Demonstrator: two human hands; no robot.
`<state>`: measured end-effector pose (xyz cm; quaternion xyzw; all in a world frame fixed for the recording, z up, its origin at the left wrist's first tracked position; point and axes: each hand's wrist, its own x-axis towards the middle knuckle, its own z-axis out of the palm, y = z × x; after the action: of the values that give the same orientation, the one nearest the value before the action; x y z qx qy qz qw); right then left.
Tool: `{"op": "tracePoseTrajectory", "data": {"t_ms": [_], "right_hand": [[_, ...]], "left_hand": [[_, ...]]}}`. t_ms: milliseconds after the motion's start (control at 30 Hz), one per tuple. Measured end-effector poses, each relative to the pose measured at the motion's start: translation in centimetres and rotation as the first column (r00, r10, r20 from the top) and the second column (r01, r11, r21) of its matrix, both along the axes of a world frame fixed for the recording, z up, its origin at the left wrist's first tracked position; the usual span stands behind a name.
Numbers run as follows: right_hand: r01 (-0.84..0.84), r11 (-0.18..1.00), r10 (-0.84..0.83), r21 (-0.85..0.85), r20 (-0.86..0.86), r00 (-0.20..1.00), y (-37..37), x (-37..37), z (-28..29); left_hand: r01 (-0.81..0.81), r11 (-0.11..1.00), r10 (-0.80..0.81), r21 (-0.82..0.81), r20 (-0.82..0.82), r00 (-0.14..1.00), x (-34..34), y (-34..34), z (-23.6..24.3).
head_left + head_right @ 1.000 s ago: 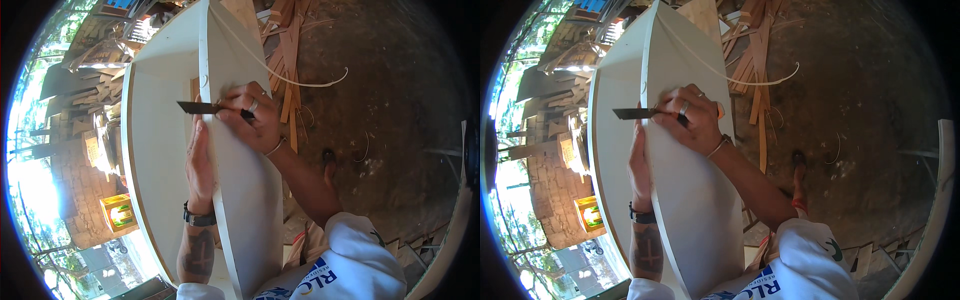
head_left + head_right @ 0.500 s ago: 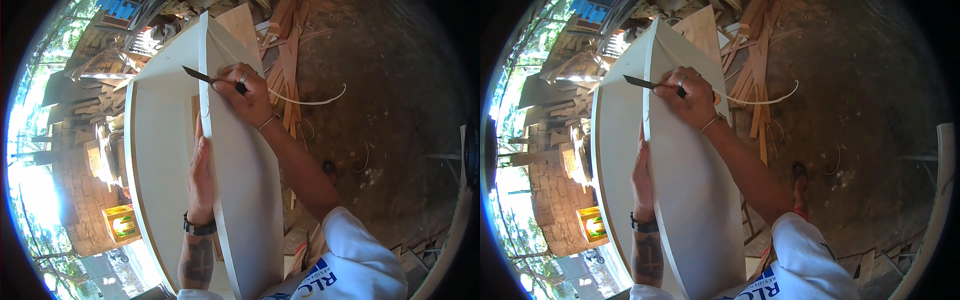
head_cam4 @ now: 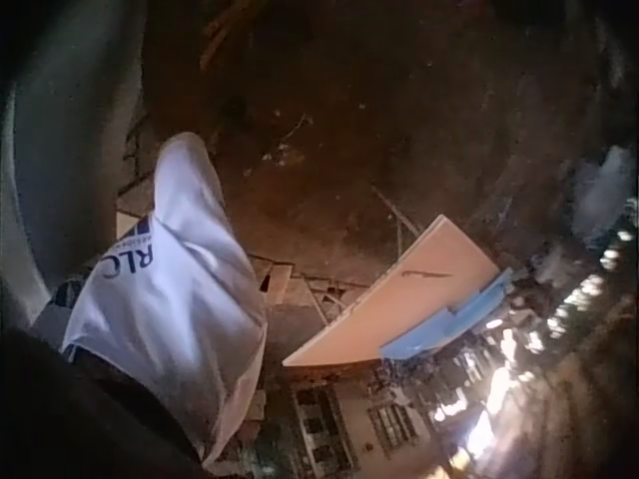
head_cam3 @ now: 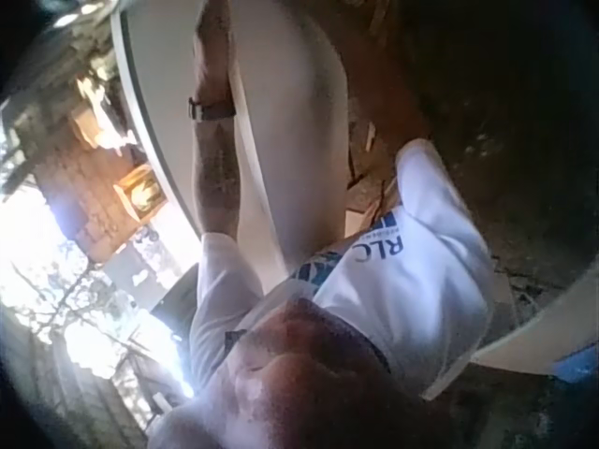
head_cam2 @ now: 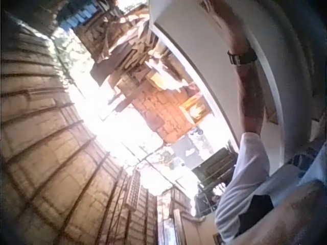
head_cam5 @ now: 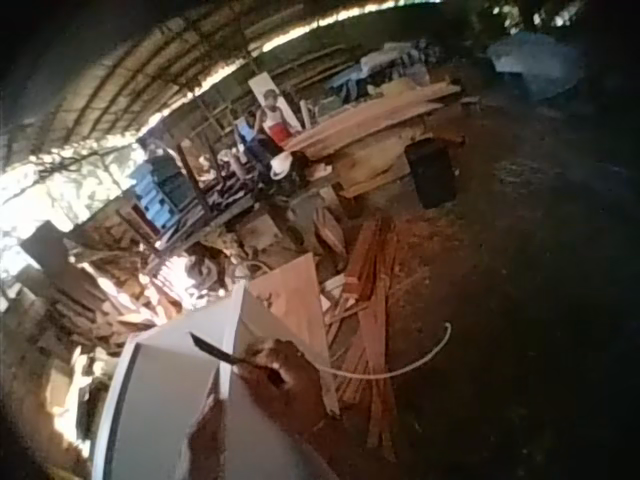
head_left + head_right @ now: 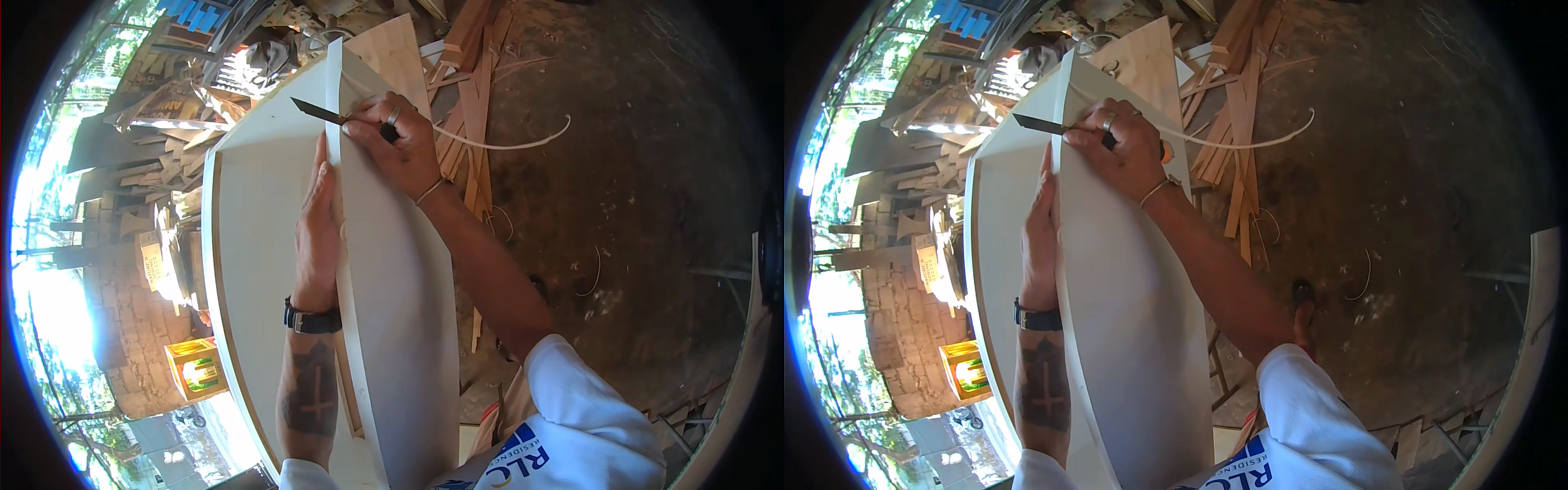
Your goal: Trimming the excess edge banding from a white cabinet using a utility knife.
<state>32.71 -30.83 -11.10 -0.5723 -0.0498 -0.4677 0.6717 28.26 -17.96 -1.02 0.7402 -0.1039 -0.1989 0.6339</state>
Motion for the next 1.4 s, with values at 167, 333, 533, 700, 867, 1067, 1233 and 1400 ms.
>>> {"op": "tracePoseTrajectory", "data": {"t_ms": [167, 333, 533, 700, 867, 1067, 1233, 1400], "right_hand": [[-0.025, 1.000, 0.025, 0.010, 0.000, 1.000, -0.9, 1.6, 0.0], [-0.016, 1.000, 0.016, -0.014, 0.011, 1.000, -1.6, 2.2, 0.1], [0.070, 0.997, -0.068, -0.033, 0.063, 0.996, -1.9, 3.0, 0.1], [0.093, 0.996, -0.091, -0.016, 0.090, 0.992, -2.0, 3.8, 0.2], [0.112, 0.994, -0.110, -0.020, 0.090, 0.990, -2.2, 4.2, 0.2], [0.149, 0.988, -0.146, -0.033, 0.090, 0.985, -2.3, 4.8, 0.2], [0.096, 0.994, -0.091, -0.054, 0.085, 0.992, -2.7, 5.1, 0.1], [0.088, 0.995, -0.083, -0.055, 0.086, 0.993, -2.9, 5.5, 0.1]], "left_hand": [[-0.012, 1.000, 0.012, 0.022, 0.015, 1.000, 3.3, -1.2, -0.4], [0.009, 1.000, -0.010, -0.010, -0.083, 0.997, 5.7, -2.2, -0.3], [-0.004, 0.999, 0.005, -0.054, 0.027, 1.000, 7.4, -2.8, -1.5], [-0.036, 0.999, 0.036, 0.017, -0.006, 0.999, 7.3, -2.2, -1.3], [-0.058, 0.986, 0.049, 0.157, 0.060, 0.997, 6.4, -2.6, -0.6], [-0.063, 0.976, 0.041, 0.210, 0.104, 0.994, 5.9, -3.1, 0.0], [-0.076, 0.962, 0.050, 0.262, 0.106, 0.993, 5.5, -3.2, 0.3], [-0.080, 0.960, 0.049, 0.268, 0.119, 0.992, 5.5, -3.2, 0.3]]}}
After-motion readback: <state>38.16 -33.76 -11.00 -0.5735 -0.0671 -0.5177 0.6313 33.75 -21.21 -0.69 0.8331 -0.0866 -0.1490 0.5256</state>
